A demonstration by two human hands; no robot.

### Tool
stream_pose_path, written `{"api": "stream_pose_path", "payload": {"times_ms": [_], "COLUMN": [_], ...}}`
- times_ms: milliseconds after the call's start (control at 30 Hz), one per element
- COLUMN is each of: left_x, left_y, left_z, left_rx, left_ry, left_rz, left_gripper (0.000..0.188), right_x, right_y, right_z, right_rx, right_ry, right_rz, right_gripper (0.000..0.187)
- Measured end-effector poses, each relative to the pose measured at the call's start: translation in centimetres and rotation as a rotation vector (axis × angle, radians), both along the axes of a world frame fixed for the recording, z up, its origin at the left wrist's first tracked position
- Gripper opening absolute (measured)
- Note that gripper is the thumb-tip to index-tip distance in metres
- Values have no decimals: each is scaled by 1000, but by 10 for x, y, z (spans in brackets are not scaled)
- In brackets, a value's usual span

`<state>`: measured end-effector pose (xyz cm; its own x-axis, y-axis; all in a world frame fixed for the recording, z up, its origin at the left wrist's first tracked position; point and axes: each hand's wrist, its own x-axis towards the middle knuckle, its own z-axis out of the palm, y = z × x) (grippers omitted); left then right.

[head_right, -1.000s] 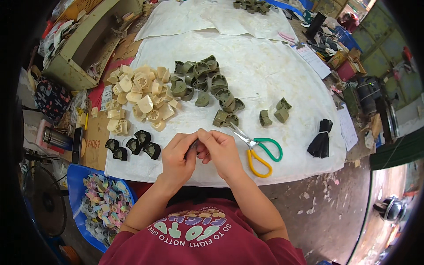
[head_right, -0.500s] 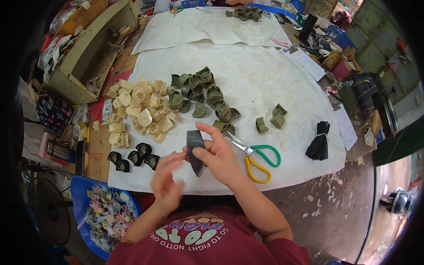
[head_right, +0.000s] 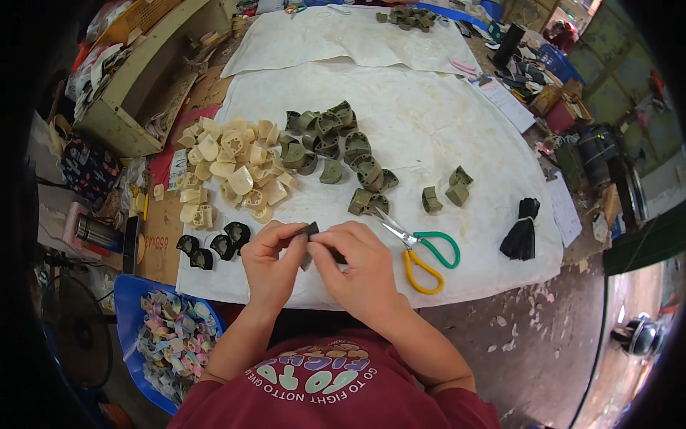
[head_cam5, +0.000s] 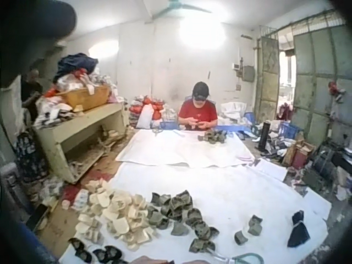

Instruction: The person assembles small plastic components by inserting black rubber strips into green plastic molds. They use scissors to trim the rubber strips to the correct length and then press them into the molds. The finished units are placed on the table alongside other completed items.

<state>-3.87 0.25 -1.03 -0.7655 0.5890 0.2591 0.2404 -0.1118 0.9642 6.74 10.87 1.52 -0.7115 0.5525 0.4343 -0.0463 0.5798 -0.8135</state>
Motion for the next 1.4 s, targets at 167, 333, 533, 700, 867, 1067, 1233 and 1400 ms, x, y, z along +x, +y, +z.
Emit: {"api": "stream_pose_path", "payload": {"times_ms": [167,333,533,700,867,1067,1233,1400], "left_x": [9,11,14,11,8,3,5,-2], "left_y": [6,7,6,5,3,0,-2,-5], "left_z": [11,13,14,17,9,6,10,5], "left_rx": [-88,-164,-133,-110,24,108,-3,33], "left_ry": [440,621,587,465,140,-58,576,80], "left_rz": [45,72,43,15,-76,-102,77,-94], "left_gripper": [27,32,31,29,25,23,19,18], "right_x": [-6,-9,-7,-8,-5,-6,-6,-4], "right_y": [-3,-1,5,6,9,10,3,3], "right_z": [6,3,2,-8,-8,-6,-7,-2], "right_rx": [-291,-250,-259,-596,-777,-826,-683,-664], "right_ry": [-50,-39,-103,-78,-56,-42,-60,-95], "right_rz": [26,-20,6,65,160,178,164,188], "right_gripper": [12,10,9,9,9,10,6,4]}}
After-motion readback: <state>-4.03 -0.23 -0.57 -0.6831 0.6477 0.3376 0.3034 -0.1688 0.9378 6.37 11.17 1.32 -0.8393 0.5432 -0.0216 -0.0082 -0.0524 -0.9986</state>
